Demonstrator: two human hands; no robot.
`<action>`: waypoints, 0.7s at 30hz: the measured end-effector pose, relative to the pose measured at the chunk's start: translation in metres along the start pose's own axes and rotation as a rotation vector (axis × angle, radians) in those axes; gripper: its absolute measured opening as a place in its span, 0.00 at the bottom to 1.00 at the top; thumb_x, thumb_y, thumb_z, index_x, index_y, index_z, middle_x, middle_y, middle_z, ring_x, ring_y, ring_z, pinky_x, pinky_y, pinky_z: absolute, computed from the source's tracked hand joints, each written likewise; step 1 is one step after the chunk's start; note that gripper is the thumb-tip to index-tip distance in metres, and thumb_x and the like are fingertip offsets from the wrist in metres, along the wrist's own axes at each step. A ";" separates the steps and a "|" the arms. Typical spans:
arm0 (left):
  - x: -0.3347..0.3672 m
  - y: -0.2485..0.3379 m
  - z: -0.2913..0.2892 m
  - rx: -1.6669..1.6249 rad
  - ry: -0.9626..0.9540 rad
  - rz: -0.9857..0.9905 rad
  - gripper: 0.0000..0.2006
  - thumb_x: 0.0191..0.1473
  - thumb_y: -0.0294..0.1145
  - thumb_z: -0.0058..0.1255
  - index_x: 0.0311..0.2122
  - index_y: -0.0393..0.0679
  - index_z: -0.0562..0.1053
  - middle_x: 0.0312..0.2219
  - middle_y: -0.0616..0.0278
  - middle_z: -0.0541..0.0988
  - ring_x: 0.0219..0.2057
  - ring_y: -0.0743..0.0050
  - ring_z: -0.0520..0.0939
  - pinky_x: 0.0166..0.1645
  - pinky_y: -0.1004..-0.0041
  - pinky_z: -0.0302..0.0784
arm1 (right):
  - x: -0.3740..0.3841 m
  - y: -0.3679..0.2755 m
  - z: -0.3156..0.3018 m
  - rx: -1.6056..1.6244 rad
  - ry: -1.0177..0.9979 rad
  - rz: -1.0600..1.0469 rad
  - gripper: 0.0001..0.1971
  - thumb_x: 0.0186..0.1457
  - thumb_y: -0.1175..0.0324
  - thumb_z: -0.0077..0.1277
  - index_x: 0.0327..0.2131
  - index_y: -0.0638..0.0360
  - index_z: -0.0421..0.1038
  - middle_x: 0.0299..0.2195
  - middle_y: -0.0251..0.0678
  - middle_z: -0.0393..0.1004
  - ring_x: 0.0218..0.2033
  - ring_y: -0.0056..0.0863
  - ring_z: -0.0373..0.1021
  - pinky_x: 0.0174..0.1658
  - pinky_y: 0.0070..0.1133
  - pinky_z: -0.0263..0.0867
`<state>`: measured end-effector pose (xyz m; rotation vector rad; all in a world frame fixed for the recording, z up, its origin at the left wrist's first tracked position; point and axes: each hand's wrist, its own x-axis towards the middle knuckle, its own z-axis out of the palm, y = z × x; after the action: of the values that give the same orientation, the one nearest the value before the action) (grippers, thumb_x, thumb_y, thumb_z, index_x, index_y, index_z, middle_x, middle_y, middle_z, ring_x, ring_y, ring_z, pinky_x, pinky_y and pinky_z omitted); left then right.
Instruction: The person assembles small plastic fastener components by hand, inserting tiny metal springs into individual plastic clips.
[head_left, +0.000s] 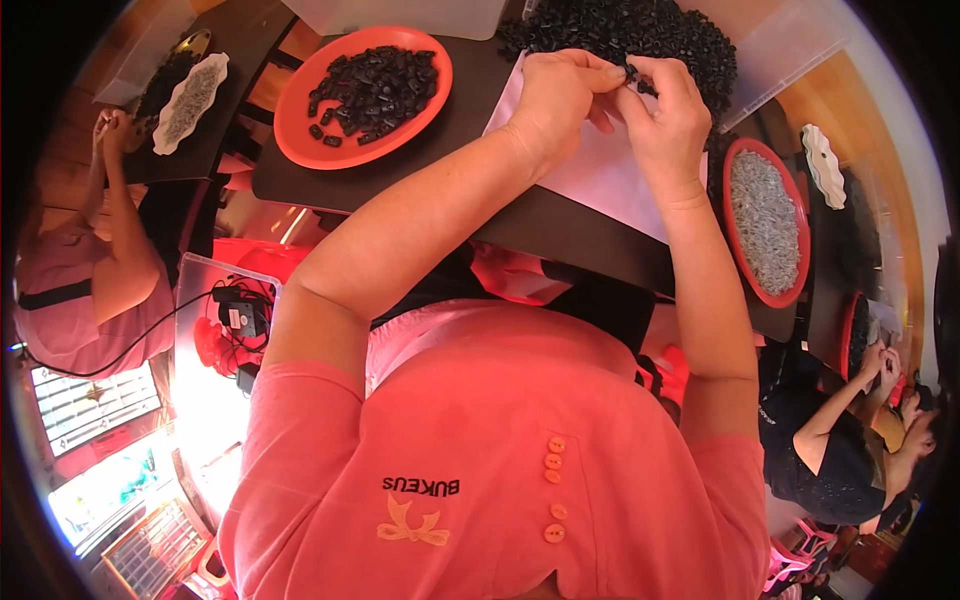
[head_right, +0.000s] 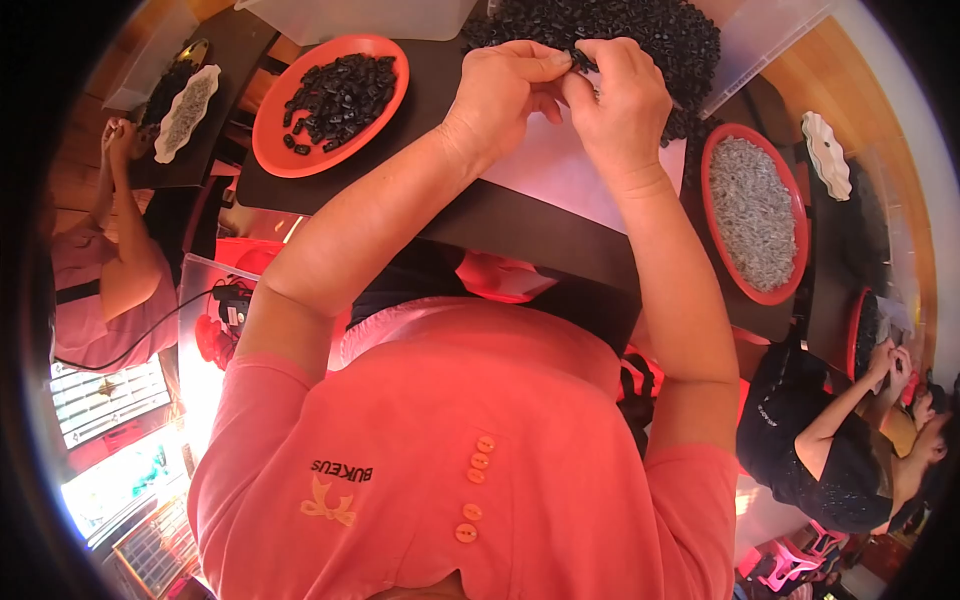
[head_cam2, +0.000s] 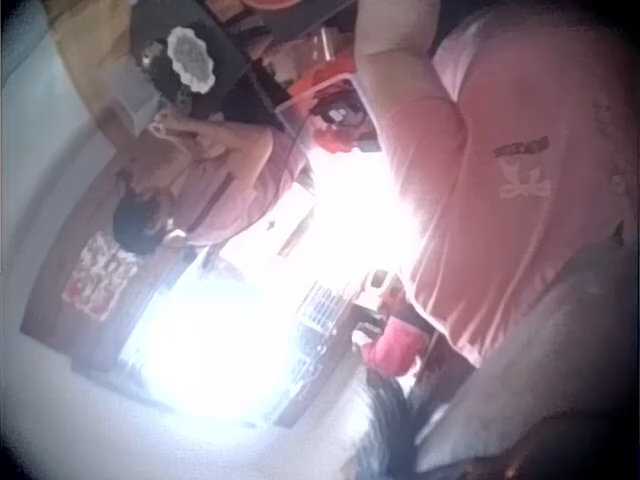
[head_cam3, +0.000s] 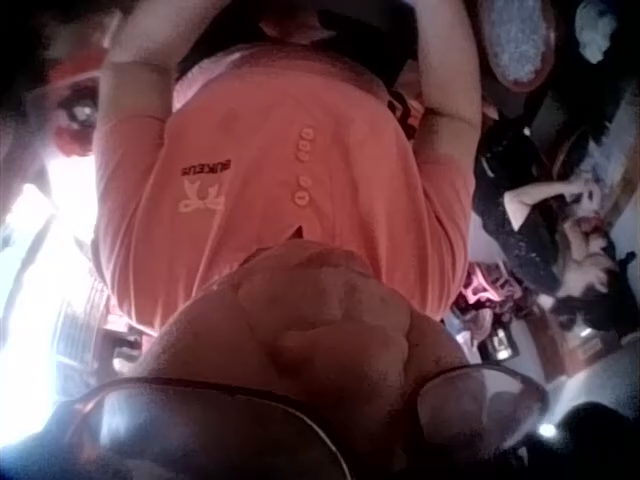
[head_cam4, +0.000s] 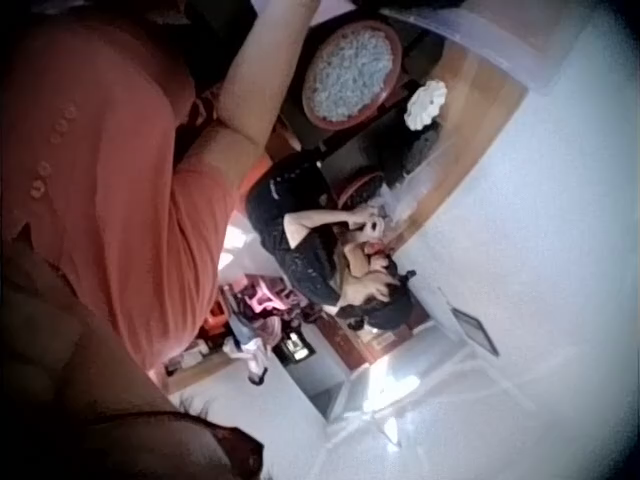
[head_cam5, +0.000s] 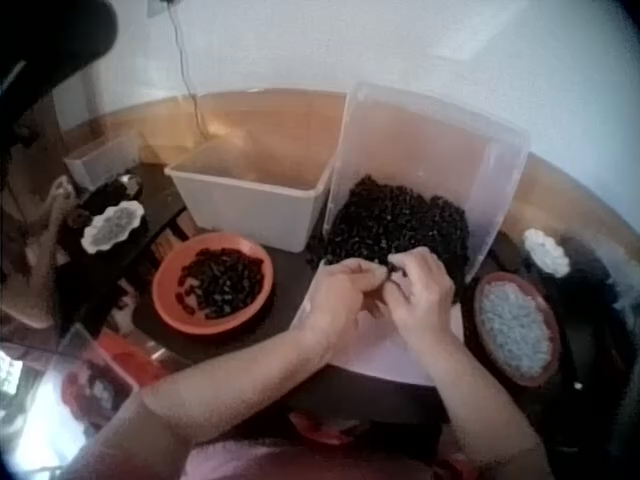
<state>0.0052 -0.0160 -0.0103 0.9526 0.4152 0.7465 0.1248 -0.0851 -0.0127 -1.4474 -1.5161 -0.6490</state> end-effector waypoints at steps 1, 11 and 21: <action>-0.002 0.001 -0.002 0.044 0.005 0.026 0.05 0.51 0.25 0.51 0.29 0.33 0.73 0.22 0.56 0.77 0.20 0.70 0.76 0.22 0.74 0.69 | -0.001 -0.002 0.002 0.021 -0.015 0.001 0.10 0.38 0.75 0.55 0.30 0.57 0.71 0.26 0.34 0.72 0.28 0.35 0.70 0.31 0.26 0.66; -0.006 0.006 0.007 0.207 -0.009 0.183 0.06 0.47 0.23 0.52 0.27 0.29 0.74 0.17 0.55 0.76 0.16 0.71 0.77 0.18 0.75 0.71 | -0.007 -0.006 -0.005 0.154 -0.028 0.110 0.07 0.42 0.78 0.56 0.28 0.61 0.71 0.24 0.37 0.72 0.26 0.30 0.72 0.31 0.22 0.68; -0.030 0.085 -0.090 1.103 0.244 0.582 0.05 0.45 0.24 0.52 0.29 0.36 0.76 0.22 0.59 0.79 0.24 0.75 0.79 0.27 0.78 0.70 | 0.025 0.006 -0.056 0.600 0.077 0.429 0.02 0.49 0.76 0.52 0.28 0.62 0.72 0.21 0.32 0.74 0.20 0.18 0.68 0.25 0.14 0.62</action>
<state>-0.1043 0.0445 0.0144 2.0810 0.8117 1.1930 0.1473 -0.1207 0.0325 -1.1971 -1.1468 0.0187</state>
